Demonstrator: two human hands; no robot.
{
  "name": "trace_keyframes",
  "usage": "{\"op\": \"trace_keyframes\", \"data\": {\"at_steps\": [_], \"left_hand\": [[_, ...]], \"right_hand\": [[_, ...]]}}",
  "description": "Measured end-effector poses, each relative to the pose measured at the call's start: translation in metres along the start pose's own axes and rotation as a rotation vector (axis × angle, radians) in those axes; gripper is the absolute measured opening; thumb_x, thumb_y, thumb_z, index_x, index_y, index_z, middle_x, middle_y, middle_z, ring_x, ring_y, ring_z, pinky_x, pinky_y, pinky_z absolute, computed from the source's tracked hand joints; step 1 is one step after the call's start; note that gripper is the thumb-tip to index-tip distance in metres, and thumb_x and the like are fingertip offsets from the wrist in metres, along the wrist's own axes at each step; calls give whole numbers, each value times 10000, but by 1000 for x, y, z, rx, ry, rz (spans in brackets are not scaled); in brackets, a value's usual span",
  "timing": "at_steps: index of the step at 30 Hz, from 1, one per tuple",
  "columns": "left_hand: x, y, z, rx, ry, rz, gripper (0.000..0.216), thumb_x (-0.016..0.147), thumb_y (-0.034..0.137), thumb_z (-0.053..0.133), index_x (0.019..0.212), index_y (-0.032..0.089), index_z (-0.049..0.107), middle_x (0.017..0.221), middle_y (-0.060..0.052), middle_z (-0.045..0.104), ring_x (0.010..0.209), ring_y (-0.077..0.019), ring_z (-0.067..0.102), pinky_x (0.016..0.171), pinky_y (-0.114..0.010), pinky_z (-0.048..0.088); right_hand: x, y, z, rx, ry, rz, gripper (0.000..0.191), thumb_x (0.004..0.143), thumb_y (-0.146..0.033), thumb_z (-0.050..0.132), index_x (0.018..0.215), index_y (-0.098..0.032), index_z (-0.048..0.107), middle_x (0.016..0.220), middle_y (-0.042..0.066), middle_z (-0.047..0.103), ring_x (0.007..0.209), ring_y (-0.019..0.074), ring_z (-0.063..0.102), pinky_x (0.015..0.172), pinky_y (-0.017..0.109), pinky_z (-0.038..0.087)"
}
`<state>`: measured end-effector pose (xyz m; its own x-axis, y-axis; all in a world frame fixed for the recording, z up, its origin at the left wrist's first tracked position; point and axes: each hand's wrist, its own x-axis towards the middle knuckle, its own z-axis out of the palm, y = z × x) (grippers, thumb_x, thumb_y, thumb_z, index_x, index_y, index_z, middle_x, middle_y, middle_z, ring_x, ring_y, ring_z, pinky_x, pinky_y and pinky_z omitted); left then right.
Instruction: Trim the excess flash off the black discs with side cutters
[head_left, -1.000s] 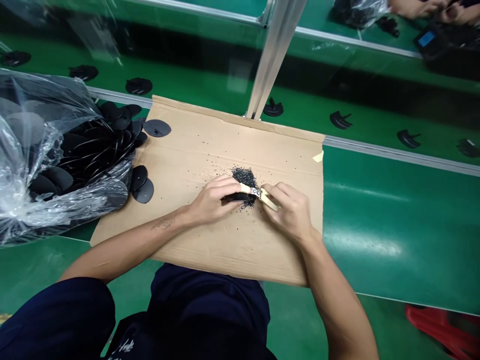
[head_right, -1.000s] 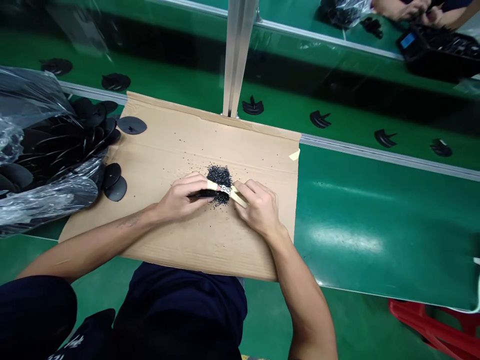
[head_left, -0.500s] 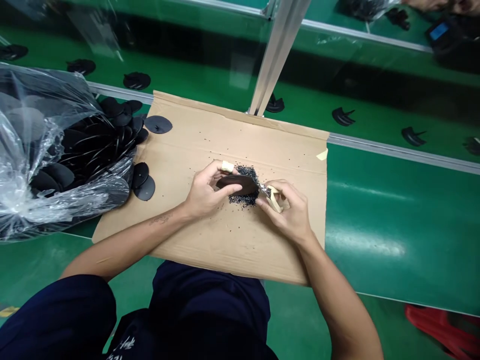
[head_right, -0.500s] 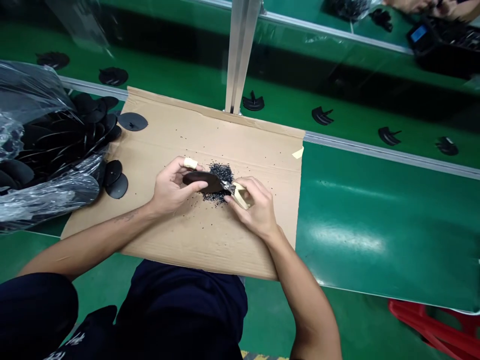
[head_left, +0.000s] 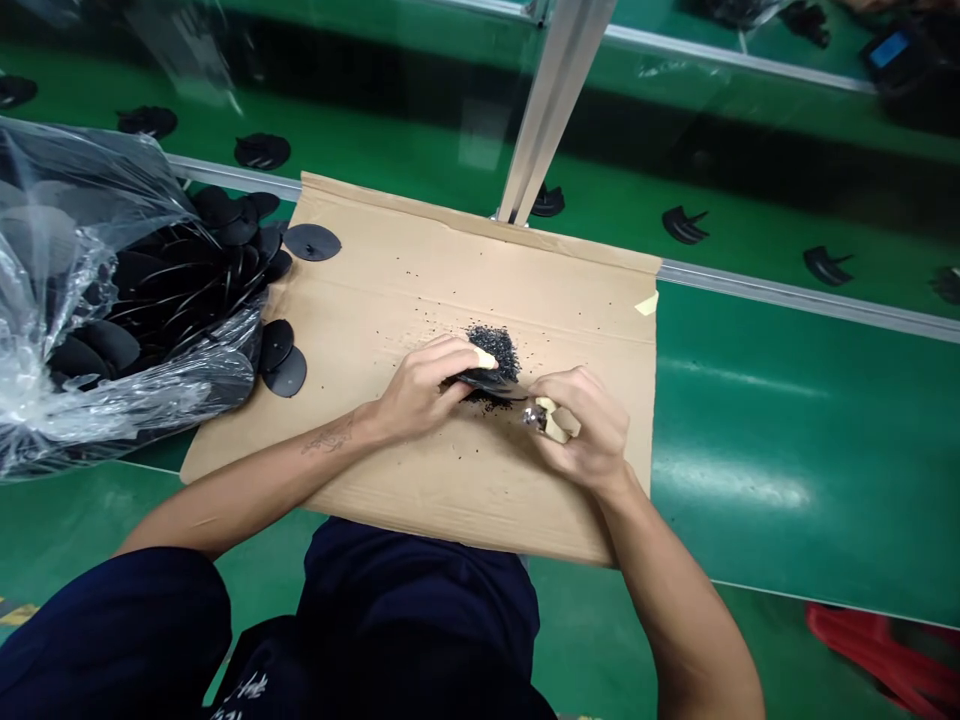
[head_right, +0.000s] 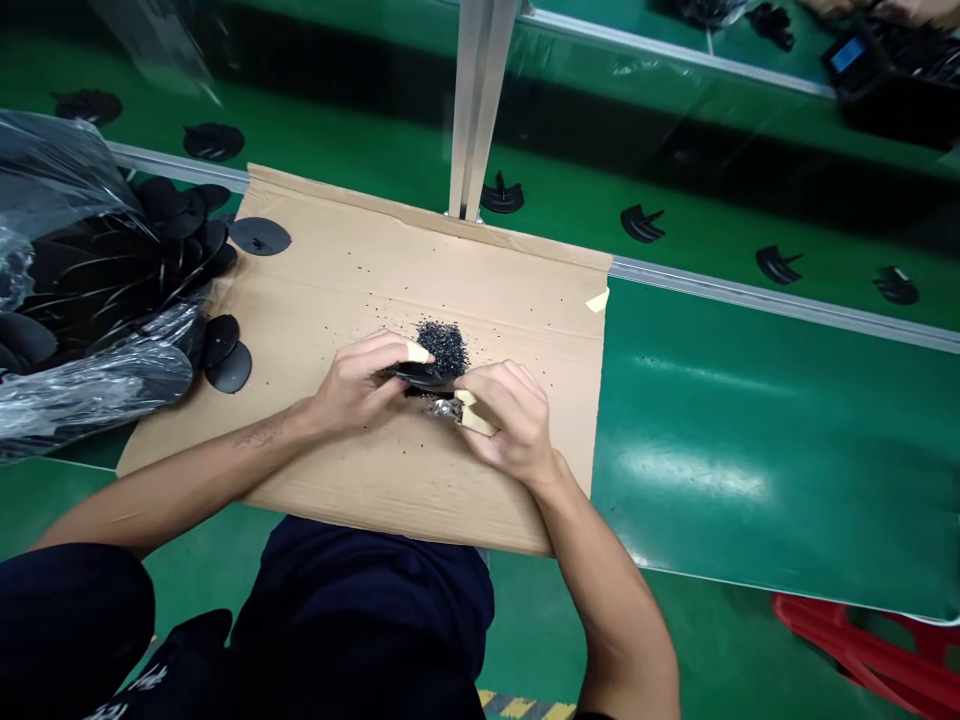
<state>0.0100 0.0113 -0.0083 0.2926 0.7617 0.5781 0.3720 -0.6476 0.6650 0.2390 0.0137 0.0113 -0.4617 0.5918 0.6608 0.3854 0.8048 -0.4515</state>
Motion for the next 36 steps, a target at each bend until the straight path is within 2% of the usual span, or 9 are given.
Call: {"op": "trace_keyframes", "data": {"at_steps": [3,7,9,12,16,30,36], "left_hand": [[0,1,-1,-22,18,-4,245,923,61,529,1065,166,700,986,-72,737,944,-169,681,819,-325,573],[-1,4,0,-65,11,7,243,915,46,540,1078,157,683,987,-69,730,943,-155,685,813,-295,570],[-1,4,1,-94,7,38,222,920,61,561,1080,156,681,996,-72,732,945,-152,688,818,-293,569],[-2,5,2,-119,2,54,206,929,86,574,1085,169,679,984,-64,733,921,-151,689,801,-296,573],[-2,5,2,-125,-15,52,208,931,83,572,1084,175,678,985,-63,736,918,-150,693,792,-296,578],[-3,5,3,-163,-9,28,159,939,126,608,1071,166,686,980,-78,738,917,-157,698,800,-296,582],[-4,4,4,-159,9,31,166,944,143,609,1081,176,697,990,-76,749,927,-158,709,804,-306,592]], "right_hand": [[2,7,-3,-85,25,38,179,902,-142,617,1056,-231,640,865,50,716,763,194,629,671,338,463],[2,15,-7,-240,-124,96,103,959,-207,570,1017,-212,655,851,57,708,759,193,596,676,343,428],[2,16,-9,-263,-201,117,128,976,-248,556,1023,-210,669,856,57,706,768,193,585,687,345,419],[2,15,-10,-247,-244,141,164,982,-263,540,1039,-215,687,850,55,701,771,191,582,695,342,420],[3,13,-11,-182,-257,121,171,975,-248,554,1060,-215,698,859,56,713,768,189,597,702,336,441],[0,11,-11,-237,-208,113,158,967,-229,592,1045,-209,729,786,44,702,692,164,616,637,309,466],[1,8,-14,-208,-236,143,194,954,-222,605,1090,-233,742,781,35,696,698,167,629,633,311,467]]}}
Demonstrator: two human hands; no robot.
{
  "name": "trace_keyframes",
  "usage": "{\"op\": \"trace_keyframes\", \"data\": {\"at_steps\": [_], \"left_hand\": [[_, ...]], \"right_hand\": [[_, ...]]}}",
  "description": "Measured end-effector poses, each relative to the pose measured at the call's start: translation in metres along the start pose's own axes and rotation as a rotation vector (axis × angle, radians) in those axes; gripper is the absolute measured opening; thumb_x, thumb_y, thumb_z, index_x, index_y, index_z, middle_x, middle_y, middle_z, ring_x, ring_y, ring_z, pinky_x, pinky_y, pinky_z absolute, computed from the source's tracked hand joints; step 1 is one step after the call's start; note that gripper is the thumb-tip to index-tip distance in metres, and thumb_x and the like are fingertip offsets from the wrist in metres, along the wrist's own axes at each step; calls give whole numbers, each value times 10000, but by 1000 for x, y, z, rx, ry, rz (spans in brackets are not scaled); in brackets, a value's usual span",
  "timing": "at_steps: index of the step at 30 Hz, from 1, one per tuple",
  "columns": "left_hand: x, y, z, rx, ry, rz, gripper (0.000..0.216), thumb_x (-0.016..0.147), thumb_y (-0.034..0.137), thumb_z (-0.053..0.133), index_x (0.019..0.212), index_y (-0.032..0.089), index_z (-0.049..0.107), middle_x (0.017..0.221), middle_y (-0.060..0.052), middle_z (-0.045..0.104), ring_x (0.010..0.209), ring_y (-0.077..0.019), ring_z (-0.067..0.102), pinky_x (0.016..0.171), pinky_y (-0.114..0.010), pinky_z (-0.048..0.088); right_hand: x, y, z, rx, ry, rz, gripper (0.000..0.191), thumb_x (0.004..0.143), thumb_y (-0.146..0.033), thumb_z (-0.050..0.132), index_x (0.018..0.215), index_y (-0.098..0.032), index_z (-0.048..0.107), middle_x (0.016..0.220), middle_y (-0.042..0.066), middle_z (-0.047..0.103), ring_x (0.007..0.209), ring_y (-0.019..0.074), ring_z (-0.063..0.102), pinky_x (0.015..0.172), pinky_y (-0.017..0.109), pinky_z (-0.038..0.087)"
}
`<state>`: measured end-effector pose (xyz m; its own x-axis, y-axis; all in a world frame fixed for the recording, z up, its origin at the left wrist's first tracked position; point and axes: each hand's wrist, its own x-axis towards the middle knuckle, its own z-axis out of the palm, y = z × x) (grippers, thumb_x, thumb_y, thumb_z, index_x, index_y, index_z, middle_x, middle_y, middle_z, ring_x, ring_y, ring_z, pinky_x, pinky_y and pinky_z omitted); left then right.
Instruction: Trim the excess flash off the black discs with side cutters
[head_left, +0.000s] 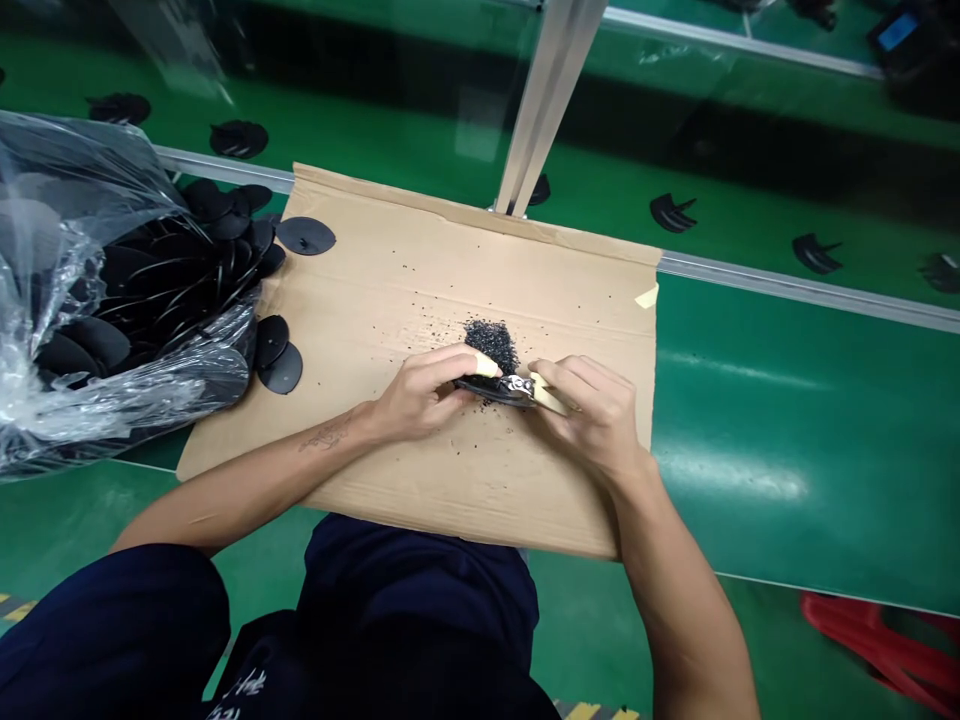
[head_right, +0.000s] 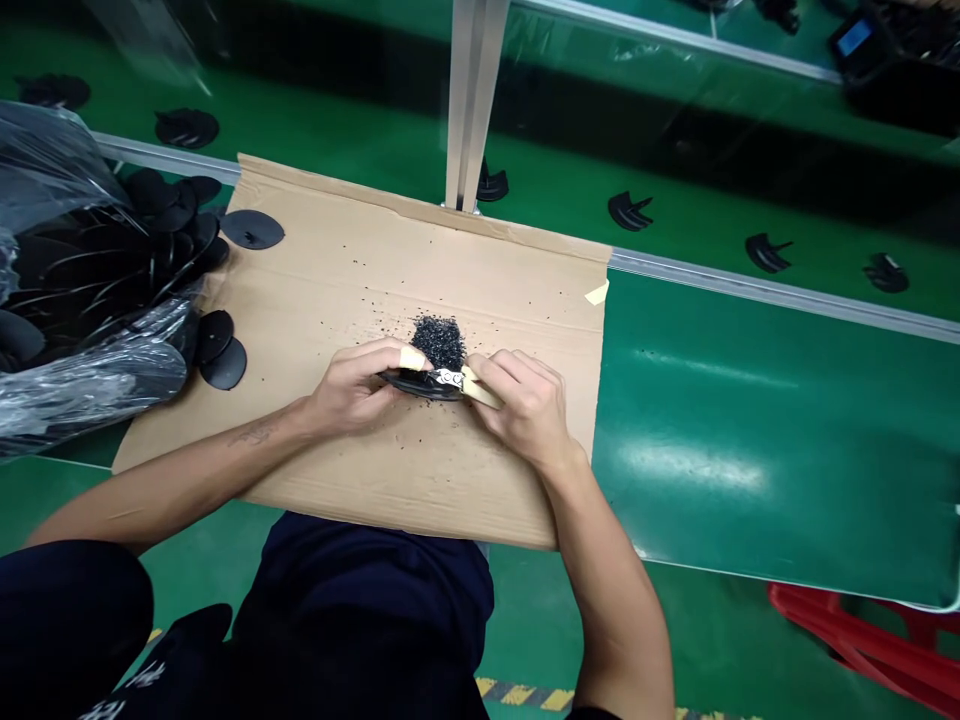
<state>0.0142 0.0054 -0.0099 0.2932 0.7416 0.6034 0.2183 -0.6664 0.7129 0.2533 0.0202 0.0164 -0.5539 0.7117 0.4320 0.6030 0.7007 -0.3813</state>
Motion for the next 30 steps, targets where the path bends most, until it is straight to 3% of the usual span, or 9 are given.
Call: {"op": "trace_keyframes", "data": {"at_steps": [10,15,20,24,30], "left_hand": [[0,-1,-1,-13,-16,27,182,940,109,597,1080,172,694,1004,-71,755,947,-147,714,826,-293,595],[1,2,-3,1,-14,-33,162,934,138,617,1074,168,692,980,-73,737,919,-159,694,806,-303,575],[2,2,-3,2,-13,0,193,918,188,668,1109,166,687,934,-61,714,856,-155,660,758,-288,539],[2,2,-1,52,-88,31,204,938,175,626,1136,169,676,891,-48,690,775,-136,617,678,-262,501],[0,3,-2,84,-75,-84,172,949,221,611,1102,170,670,947,-59,705,847,-155,642,759,-283,525]], "right_hand": [[-1,-4,1,9,21,14,187,979,-227,579,1009,-210,763,718,23,699,641,138,630,591,277,466],[0,-1,3,78,4,56,183,969,-234,580,1010,-214,757,744,30,701,652,144,625,600,283,466],[1,4,6,-104,44,32,194,989,-241,546,1003,-208,737,736,33,680,668,156,581,625,303,420],[2,5,8,-275,56,-52,178,991,-260,566,1051,-191,719,790,48,708,719,176,544,647,325,358],[2,3,11,-302,28,-15,198,1001,-261,543,1102,-193,699,855,58,716,769,190,524,687,331,325]]}}
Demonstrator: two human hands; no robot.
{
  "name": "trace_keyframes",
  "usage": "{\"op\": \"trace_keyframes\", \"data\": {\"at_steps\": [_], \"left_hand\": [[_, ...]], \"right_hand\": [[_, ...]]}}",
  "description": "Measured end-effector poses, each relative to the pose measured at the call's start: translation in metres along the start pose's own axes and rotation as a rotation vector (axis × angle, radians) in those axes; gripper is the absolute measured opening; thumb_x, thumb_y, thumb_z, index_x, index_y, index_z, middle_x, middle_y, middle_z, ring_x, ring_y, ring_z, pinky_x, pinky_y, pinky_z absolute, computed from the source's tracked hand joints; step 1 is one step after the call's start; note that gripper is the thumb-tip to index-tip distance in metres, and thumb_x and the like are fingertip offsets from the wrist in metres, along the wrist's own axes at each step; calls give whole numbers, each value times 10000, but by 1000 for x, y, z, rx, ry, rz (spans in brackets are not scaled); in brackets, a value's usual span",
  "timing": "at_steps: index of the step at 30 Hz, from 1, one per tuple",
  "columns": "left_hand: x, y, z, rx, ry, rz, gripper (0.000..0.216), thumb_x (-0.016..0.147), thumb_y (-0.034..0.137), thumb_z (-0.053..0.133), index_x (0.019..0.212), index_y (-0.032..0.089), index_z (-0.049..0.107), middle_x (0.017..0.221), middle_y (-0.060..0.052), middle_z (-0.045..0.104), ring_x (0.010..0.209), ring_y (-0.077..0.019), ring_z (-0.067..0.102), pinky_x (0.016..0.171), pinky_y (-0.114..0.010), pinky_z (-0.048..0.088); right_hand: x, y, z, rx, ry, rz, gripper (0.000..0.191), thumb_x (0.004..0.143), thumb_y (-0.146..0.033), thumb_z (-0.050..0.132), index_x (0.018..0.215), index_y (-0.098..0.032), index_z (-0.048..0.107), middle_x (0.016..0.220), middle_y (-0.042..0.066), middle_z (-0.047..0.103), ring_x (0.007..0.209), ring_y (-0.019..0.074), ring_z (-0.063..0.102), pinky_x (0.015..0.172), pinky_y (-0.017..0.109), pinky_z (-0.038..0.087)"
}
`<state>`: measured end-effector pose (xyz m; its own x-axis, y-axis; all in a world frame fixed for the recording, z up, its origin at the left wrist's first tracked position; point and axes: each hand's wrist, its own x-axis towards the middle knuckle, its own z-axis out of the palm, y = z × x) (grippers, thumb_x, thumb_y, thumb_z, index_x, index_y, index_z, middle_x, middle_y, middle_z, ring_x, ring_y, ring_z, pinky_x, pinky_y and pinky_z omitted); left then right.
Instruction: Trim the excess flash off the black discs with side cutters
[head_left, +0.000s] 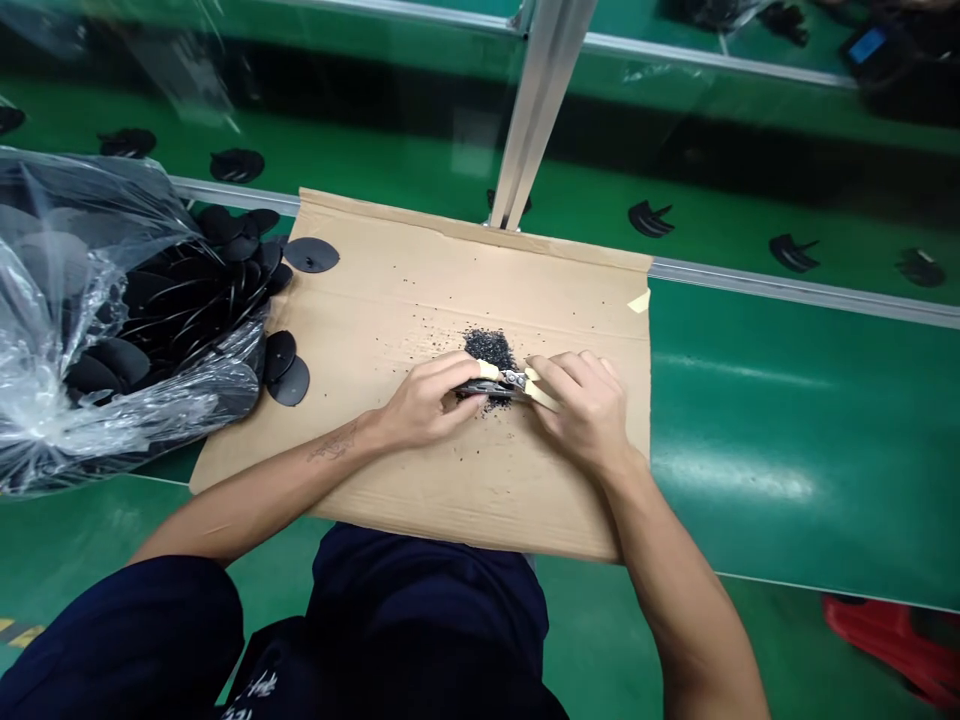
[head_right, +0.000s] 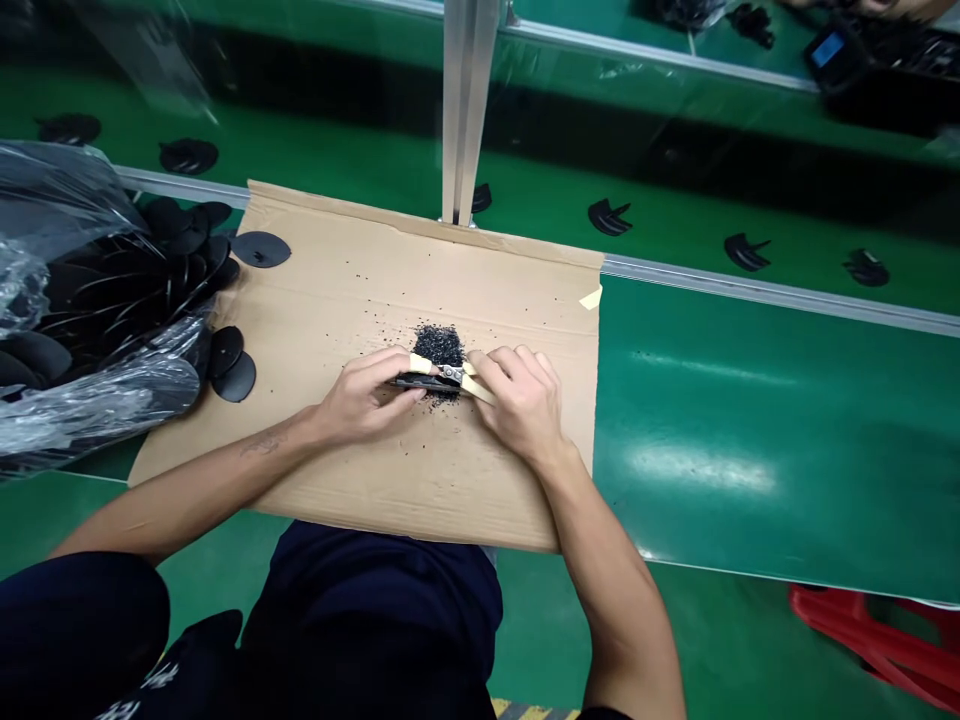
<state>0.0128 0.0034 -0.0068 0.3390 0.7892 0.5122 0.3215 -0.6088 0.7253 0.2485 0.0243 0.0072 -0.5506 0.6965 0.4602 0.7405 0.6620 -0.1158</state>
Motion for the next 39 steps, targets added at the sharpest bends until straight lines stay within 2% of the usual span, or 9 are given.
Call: {"op": "trace_keyframes", "data": {"at_steps": [5,10,17,20,22,28,31,36,39], "left_hand": [[2,-4,-1,-254,78,-319,229,928,385,673,1010,172,655,869,-13,658,782,-129,617,722,-240,513],[11,-18,-5,-481,327,-551,450,857,611,704,896,165,664,804,-12,670,770,-140,650,729,-246,543],[76,-81,-54,-385,584,-581,635,927,740,467,1116,175,684,1166,-151,733,1115,-239,693,920,-373,576],[117,-112,-78,191,461,-563,637,1023,643,240,1135,172,654,1216,-138,710,1119,-216,687,909,-341,576],[139,-126,-89,349,389,-540,509,1030,537,320,1090,164,661,1213,-119,709,1170,-222,659,979,-330,543],[167,-142,-108,594,99,-611,38,777,228,669,776,201,696,955,-73,772,1140,-303,671,1054,-393,488],[172,-152,-116,703,11,-677,34,746,172,662,737,195,686,922,-90,772,1089,-313,693,1016,-404,506],[183,-169,-119,822,-43,-709,246,776,163,652,1010,211,709,1042,-69,768,1081,-241,698,994,-347,529],[191,-175,-123,882,-61,-729,192,753,149,657,923,208,723,961,-92,766,1098,-293,697,1013,-402,529]], "right_hand": [[1,4,2,62,-5,73,211,979,-265,550,1120,-177,680,896,72,705,816,209,537,719,333,355],[1,13,6,105,-3,110,220,953,-277,573,1119,-169,670,948,91,715,859,228,557,734,338,362],[-1,17,7,90,-42,190,219,948,-263,566,1117,-173,672,1048,116,694,948,250,538,799,351,365],[-1,17,6,84,-82,214,232,932,-245,589,1136,-166,667,1062,122,683,977,258,537,819,354,372],[-1,17,6,85,-104,231,231,925,-236,601,1135,-165,667,1070,122,680,994,260,539,844,357,377],[-2,18,4,132,-152,282,241,904,-207,632,1138,-158,662,1098,122,674,1015,254,549,883,364,382],[-3,19,5,152,-159,286,258,890,-195,643,1146,-162,653,1094,120,674,1024,258,550,881,364,384],[-5,22,10,143,-149,268,265,903,-210,615,1161,-163,647,1113,134,672,1051,272,545,899,378,386],[-6,23,10,145,-141,260,269,922,-238,604,1176,-160,646,1132,145,664,1069,283,535,905,392,389]]}}
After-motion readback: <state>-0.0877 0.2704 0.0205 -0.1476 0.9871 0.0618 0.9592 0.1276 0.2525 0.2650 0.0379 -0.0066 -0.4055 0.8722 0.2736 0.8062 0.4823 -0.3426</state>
